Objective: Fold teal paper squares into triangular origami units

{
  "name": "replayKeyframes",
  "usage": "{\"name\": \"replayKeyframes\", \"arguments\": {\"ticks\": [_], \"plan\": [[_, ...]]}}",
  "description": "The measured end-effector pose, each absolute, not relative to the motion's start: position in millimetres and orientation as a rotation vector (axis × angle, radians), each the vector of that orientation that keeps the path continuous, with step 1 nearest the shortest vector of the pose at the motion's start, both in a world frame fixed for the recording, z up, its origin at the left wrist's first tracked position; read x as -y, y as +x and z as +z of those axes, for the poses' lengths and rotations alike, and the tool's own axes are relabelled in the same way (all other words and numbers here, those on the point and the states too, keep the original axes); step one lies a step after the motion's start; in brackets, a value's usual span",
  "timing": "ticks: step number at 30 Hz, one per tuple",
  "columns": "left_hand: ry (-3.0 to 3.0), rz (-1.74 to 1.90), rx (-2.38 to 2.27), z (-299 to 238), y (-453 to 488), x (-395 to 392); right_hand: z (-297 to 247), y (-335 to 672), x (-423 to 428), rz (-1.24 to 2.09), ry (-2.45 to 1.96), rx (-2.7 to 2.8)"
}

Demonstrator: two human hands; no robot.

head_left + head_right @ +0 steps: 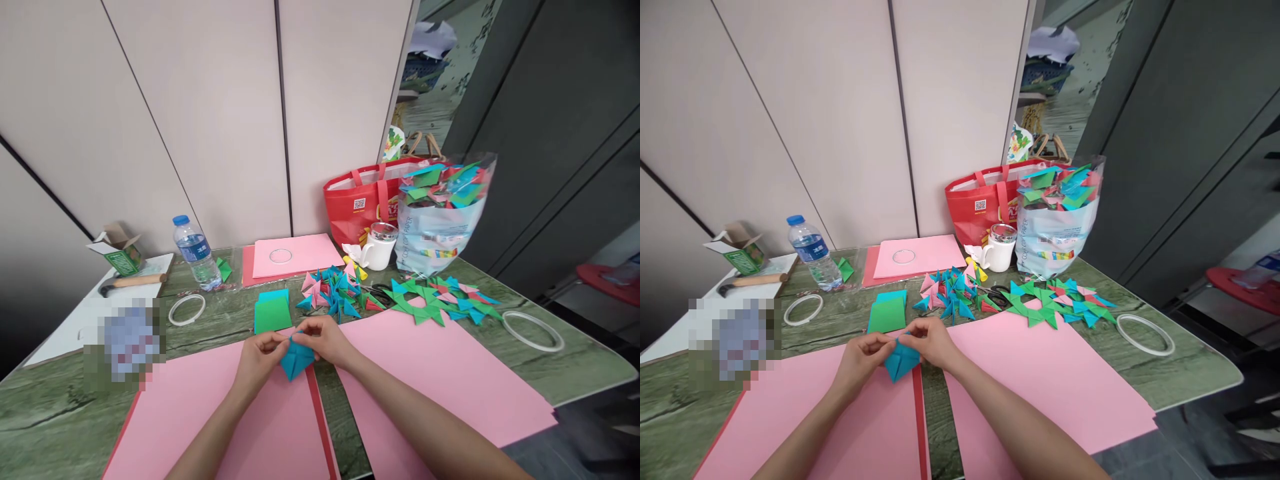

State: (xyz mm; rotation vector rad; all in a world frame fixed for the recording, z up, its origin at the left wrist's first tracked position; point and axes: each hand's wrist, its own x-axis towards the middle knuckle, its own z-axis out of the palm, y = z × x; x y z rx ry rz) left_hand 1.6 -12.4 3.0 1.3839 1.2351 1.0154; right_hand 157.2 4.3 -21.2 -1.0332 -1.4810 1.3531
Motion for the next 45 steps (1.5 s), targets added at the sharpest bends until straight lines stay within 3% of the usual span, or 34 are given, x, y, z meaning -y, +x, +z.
{"name": "replayKeyframes", "arguments": {"ticks": [4, 14, 23, 32, 40, 45], "plan": [[1.418, 1.027, -1.244, 3, 3, 12, -21, 156, -4, 1.167, -1.018, 1.562], [1.224, 0.910, -1.041, 4, 2, 13, -18, 161, -11, 1.148, -1.059, 1.512], [1.228, 1.144, -1.185, 6, -3, 10, -14, 169, -12, 1.278, -0.991, 1.409], [1.263, 1.002, -1.272, 3, -2, 12, -18, 163, -9, 1.466, -0.964, 1.274], [1.091, 1.060, -1.127, -1, -5, 9, -24, 158, -9, 1.412, -0.857, 1.192], [1.186, 1.167, -1.125, -3, -5, 8, -23, 158, -8, 1.201, -0.776, 1.309]]}}
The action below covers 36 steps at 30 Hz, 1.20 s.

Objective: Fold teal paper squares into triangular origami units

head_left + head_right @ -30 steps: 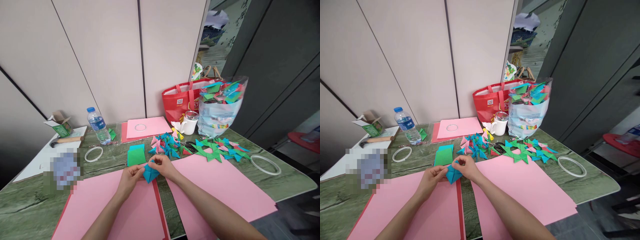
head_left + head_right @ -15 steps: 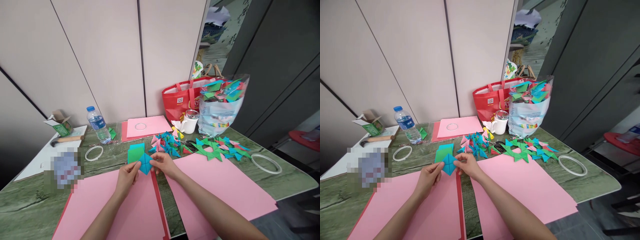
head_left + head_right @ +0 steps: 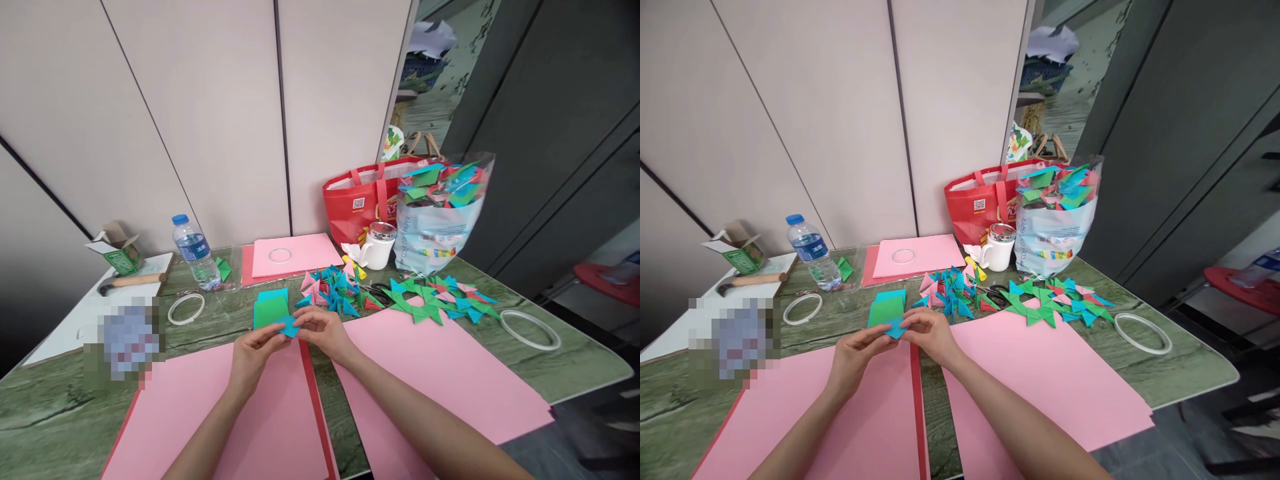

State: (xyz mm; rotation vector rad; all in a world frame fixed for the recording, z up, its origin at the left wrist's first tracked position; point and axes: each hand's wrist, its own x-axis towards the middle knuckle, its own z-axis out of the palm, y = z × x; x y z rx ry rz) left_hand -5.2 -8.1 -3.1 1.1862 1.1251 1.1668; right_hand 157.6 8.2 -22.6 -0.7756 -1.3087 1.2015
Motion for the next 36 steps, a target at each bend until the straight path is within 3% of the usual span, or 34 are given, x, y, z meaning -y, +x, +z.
{"name": "replayKeyframes", "arguments": {"ticks": [12, 17, 36], "plan": [[1.612, 1.295, -1.269, -1, -7, 11, -21, 159, -7, 1.211, -0.791, 1.335], [1.441, 1.273, -1.216, -1, -1, 14, -22, 155, -6, 1.326, -0.838, 1.249], [0.959, 1.351, -1.201, -9, 8, 12, -27, 146, -1, 1.257, -0.993, 1.113]]}}
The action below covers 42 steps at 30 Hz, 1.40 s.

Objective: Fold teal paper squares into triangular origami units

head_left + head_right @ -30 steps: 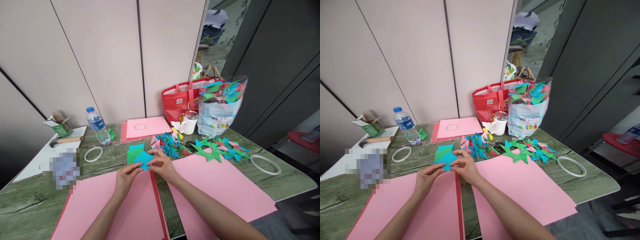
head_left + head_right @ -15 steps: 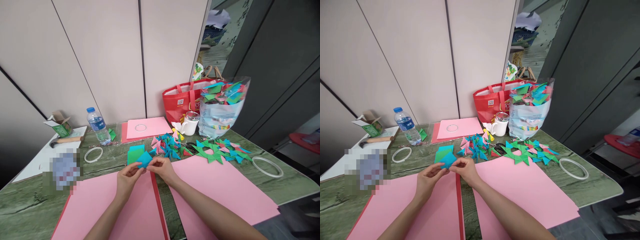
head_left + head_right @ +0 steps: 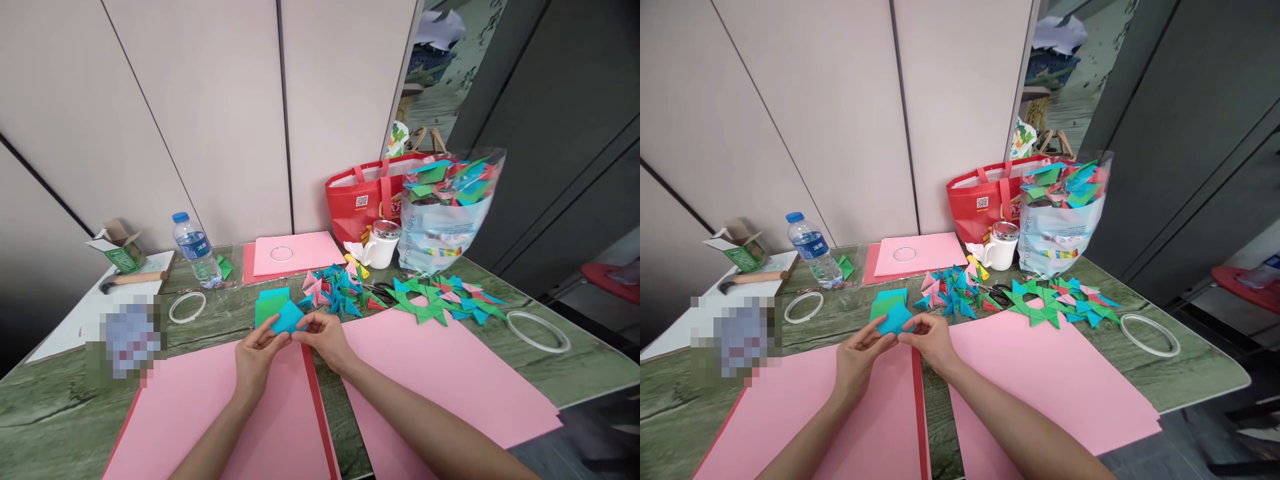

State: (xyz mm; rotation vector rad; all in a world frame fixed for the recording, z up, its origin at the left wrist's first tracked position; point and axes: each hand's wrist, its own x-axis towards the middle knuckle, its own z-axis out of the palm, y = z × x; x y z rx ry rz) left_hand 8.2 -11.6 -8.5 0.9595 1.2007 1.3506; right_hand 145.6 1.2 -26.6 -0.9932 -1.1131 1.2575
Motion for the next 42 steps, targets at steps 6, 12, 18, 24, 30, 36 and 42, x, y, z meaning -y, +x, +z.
{"name": "replayKeyframes", "arguments": {"ticks": [6, 12, 18, 24, 30, 36, 42], "plan": [[0.956, 1.364, -1.138, -6.1, 7.9, 12.9, -23.5, 144.5, 1.0, 1.271, -0.966, 1.125], [0.962, 1.308, -1.143, -9.8, 5.5, 11.0, -21.4, 143.0, 2.4, 1.298, -0.878, 1.149], [0.964, 1.253, -1.121, -11.2, 5.4, 9.9, -23.9, 145.1, -0.4, 1.307, -0.908, 1.201], [0.960, 1.224, -1.087, -10.7, 4.6, 10.3, -23.1, 145.6, 0.3, 1.321, -0.884, 1.178], [0.928, 1.239, -1.097, -11.6, 3.9, 9.9, -19.5, 144.2, 3.3, 1.306, -0.910, 1.196], [0.962, 1.239, -1.123, -12.6, 5.0, 10.6, -21.1, 143.7, 1.9, 1.313, -0.905, 1.175], [1.000, 1.191, -1.101, -9.9, 3.3, 10.6, -20.7, 144.5, 1.8, 1.281, -0.939, 1.211]]}}
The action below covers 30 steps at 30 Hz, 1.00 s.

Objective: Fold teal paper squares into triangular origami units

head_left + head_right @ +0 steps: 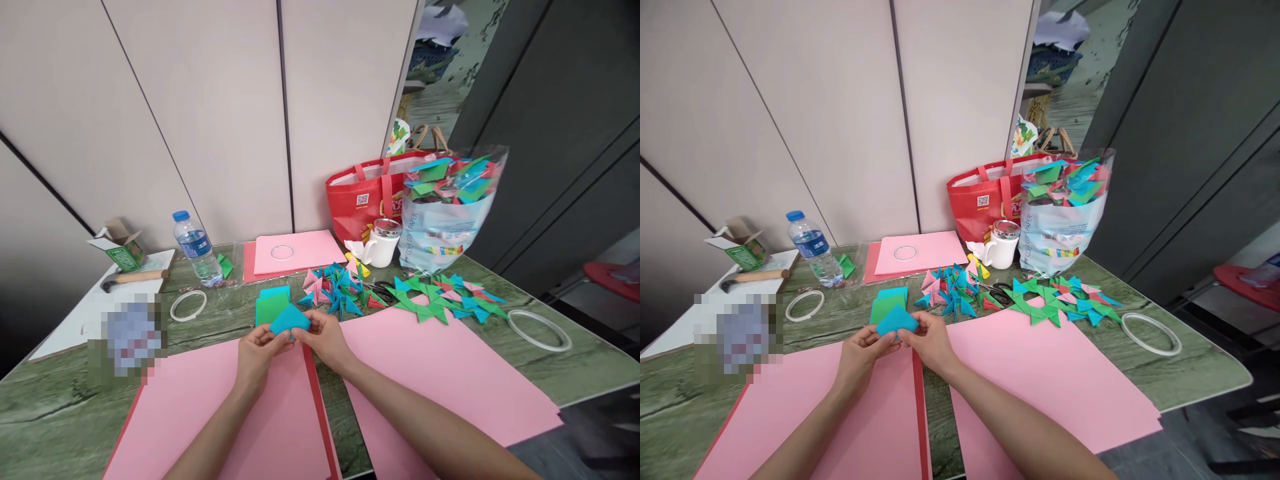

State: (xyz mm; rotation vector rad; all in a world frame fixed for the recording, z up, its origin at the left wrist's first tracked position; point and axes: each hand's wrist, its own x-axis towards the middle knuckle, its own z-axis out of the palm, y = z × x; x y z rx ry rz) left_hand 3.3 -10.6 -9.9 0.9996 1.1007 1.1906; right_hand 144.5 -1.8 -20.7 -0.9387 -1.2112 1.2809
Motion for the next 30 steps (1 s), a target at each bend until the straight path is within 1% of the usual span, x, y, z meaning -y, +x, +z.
{"name": "replayKeyframes", "arguments": {"ticks": [5, 15, 22, 30], "plan": [[1.072, 1.078, -1.037, -3.6, 1.7, 11.0, -21.3, 146.0, 1.6, 1.295, -0.944, 1.192], [1.090, 1.111, -1.111, -11.2, -1.7, 9.5, -22.6, 147.8, -1.1, 1.388, -0.890, 1.317], [1.081, 1.057, -1.086, -7.6, 0.2, 10.9, -25.3, 149.6, -0.8, 1.531, -0.833, 1.217], [1.115, 1.058, -1.099, -5.0, 2.2, 10.9, -19.6, 151.0, -0.5, 1.408, -0.915, 1.284]]}}
